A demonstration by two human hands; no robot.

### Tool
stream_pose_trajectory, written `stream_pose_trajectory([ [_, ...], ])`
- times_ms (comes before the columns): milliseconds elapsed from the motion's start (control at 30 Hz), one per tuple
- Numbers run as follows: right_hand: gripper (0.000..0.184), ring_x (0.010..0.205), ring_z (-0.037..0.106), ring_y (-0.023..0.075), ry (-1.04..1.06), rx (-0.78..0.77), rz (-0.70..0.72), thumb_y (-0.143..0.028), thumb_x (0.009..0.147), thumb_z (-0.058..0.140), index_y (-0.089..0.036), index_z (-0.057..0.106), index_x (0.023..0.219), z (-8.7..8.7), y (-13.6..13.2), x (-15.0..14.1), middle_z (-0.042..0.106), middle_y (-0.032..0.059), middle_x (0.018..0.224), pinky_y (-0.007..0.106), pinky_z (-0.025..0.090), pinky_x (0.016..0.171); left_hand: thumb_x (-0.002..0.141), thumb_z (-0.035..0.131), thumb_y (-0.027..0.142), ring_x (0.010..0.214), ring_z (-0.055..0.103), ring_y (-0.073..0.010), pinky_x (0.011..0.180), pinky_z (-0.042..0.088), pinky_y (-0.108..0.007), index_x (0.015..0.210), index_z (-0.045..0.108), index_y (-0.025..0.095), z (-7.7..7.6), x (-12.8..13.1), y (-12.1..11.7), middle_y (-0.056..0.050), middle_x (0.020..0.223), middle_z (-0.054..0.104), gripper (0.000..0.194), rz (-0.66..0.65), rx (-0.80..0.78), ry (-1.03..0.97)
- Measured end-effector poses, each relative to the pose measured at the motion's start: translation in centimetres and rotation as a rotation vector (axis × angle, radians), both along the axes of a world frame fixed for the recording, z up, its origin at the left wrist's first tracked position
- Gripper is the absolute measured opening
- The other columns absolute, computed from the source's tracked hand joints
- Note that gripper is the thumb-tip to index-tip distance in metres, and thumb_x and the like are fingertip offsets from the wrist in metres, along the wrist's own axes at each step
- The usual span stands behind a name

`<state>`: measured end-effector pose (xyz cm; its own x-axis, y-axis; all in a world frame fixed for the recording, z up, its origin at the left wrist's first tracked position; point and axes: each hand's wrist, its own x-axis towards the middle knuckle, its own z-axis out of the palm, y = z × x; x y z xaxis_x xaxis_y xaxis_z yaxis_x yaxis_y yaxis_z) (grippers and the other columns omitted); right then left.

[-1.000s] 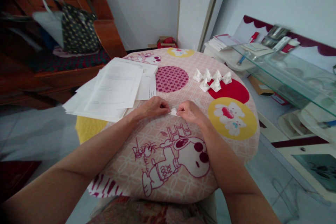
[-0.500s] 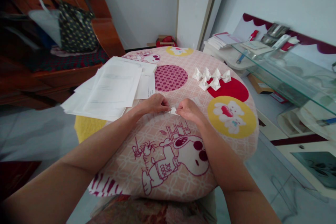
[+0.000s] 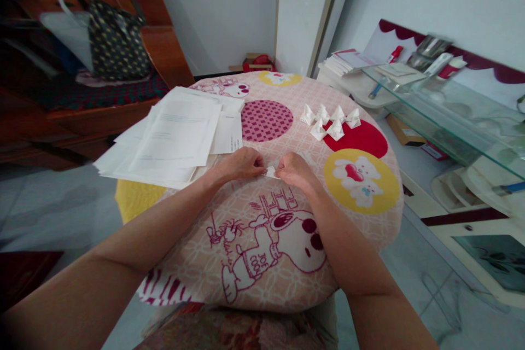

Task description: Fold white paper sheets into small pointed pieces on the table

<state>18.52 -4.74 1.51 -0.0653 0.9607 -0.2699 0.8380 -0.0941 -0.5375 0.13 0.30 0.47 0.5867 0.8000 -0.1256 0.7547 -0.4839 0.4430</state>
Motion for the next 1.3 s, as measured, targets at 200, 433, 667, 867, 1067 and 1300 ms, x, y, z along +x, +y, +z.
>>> stream_pose_trajectory([
  [200,0.024,0.051,0.051,0.0124,-0.047,0.013,-0.024,-0.03,0.078,0.074,-0.017,0.063,0.061,-0.1,0.3,-0.2,0.056,0.0,0.052,0.025,0.034,0.05,0.082,0.066,0.024,0.065,0.058,-0.0168,0.066,0.04,-0.029,0.084,0.081,0.013,-0.3,0.1,0.2,-0.006,0.066,0.068,0.018,0.013,0.018,0.058],
  [433,0.027,0.051,0.052,0.0131,-0.103,0.021,-0.015,-0.036,0.078,0.076,-0.017,0.064,0.063,0.2,0.4,-0.6,0.058,0.0005,0.053,0.026,0.034,0.05,0.082,0.066,0.026,0.067,0.059,-0.0177,0.066,0.041,-0.03,0.085,0.081,0.013,-0.4,0.2,0.3,-0.007,0.068,0.069,0.02,0.014,0.03,0.08],
  [667,0.01,0.056,0.056,0.0125,-0.033,-0.027,0.0,-0.018,0.073,0.076,-0.016,0.067,0.067,0.3,0.2,-0.2,0.06,-0.0007,0.058,0.024,0.04,0.054,0.083,0.067,0.027,0.062,0.054,-0.0148,0.064,0.038,-0.029,0.081,0.079,0.014,-0.1,0.1,0.1,-0.004,0.064,0.066,0.018,-0.001,0.025,0.074],
  [867,0.012,0.046,0.052,0.011,0.117,-0.125,-0.023,-0.005,0.068,0.069,-0.017,0.065,0.066,0.4,0.3,0.7,0.056,-0.0031,0.05,0.023,0.038,0.047,0.081,0.069,0.025,0.061,0.053,-0.015,0.064,0.037,-0.029,0.078,0.078,0.014,0.1,0.1,0.0,-0.004,0.062,0.064,0.015,0.013,-0.001,0.025],
  [1067,0.017,0.042,0.049,0.0089,0.216,-0.145,-0.068,-0.025,0.079,0.075,-0.017,0.063,0.069,0.5,0.0,0.8,0.058,-0.0022,0.052,0.022,0.034,0.043,0.079,0.071,0.024,0.063,0.056,-0.0153,0.063,0.038,-0.028,0.078,0.079,0.013,-0.1,0.0,0.0,-0.005,0.066,0.069,0.013,0.035,-0.015,-0.034],
  [1300,0.021,0.052,0.05,0.0117,-0.009,0.059,-0.009,-0.028,0.075,0.078,-0.017,0.064,0.064,0.4,-0.4,-0.4,0.056,-0.0023,0.053,0.026,0.032,0.051,0.08,0.07,0.02,0.066,0.059,-0.0136,0.064,0.038,-0.025,0.087,0.078,0.014,-0.3,-0.3,-0.4,-0.005,0.077,0.073,0.012,0.034,-0.099,-0.148],
])
